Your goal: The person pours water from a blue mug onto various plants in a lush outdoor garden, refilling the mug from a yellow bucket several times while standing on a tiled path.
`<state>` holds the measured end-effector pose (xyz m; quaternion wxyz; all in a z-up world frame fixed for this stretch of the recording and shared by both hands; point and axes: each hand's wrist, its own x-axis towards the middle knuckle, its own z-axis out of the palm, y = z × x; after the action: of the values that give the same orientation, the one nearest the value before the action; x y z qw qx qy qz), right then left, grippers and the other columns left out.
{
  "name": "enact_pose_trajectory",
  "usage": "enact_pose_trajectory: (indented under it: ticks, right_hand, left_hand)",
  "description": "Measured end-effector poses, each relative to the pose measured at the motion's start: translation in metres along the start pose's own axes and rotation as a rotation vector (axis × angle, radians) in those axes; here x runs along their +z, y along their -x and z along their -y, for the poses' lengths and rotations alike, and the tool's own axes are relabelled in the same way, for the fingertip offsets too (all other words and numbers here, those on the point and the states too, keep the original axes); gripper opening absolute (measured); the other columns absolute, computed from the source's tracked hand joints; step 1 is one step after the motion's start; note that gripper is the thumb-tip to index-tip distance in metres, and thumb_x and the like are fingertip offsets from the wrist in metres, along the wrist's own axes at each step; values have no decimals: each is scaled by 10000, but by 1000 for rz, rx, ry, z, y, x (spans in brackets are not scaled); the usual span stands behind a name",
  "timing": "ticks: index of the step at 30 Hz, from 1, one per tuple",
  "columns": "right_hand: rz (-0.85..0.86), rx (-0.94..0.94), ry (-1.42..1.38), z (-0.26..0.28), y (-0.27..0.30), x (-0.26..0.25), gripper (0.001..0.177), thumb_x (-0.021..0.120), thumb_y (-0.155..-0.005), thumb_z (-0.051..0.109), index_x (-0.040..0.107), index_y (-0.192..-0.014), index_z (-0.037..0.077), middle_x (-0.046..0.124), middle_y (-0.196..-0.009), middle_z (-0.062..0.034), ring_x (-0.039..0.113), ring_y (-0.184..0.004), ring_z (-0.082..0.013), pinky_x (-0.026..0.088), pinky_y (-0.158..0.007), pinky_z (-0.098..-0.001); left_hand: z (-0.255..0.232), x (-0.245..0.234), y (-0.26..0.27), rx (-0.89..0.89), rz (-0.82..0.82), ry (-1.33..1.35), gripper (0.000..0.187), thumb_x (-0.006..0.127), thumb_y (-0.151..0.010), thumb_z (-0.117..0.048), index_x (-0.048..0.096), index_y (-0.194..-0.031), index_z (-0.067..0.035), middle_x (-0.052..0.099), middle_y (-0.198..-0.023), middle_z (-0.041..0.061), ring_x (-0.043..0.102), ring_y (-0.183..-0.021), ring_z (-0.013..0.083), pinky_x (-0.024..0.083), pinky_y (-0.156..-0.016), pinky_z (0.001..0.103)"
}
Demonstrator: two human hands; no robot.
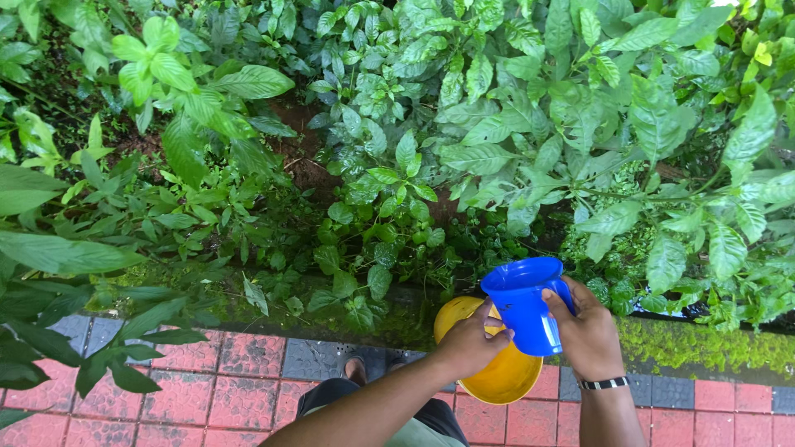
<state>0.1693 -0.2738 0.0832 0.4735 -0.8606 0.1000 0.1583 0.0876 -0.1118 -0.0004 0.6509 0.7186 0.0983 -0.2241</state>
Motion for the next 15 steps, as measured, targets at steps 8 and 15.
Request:
enact_pose_trajectory:
  ticks: [8, 15]
  right_hand:
    - [77, -113, 107, 28, -3, 31, 412, 692, -941, 223, 670, -1289, 3, 780, -1097, -115, 717, -979, -153, 541, -873, -299]
    - [146, -258, 257, 62, 3, 62, 447, 700, -906, 257, 654, -1287, 28, 768, -1109, -163, 753, -1017, -226, 548, -885, -344]
  left_hand:
    - [-4, -31, 22, -67, -79, 17, 899, 647, -911, -376, 182, -1628, -95, 707, -1258, 103, 737, -947, 241, 566, -873, 353]
    - [9, -49, 42, -19, -172, 131, 866, 647, -933, -319, 192, -1605, -19, 720, -1267, 118, 737, -1024, 234, 561, -908, 346]
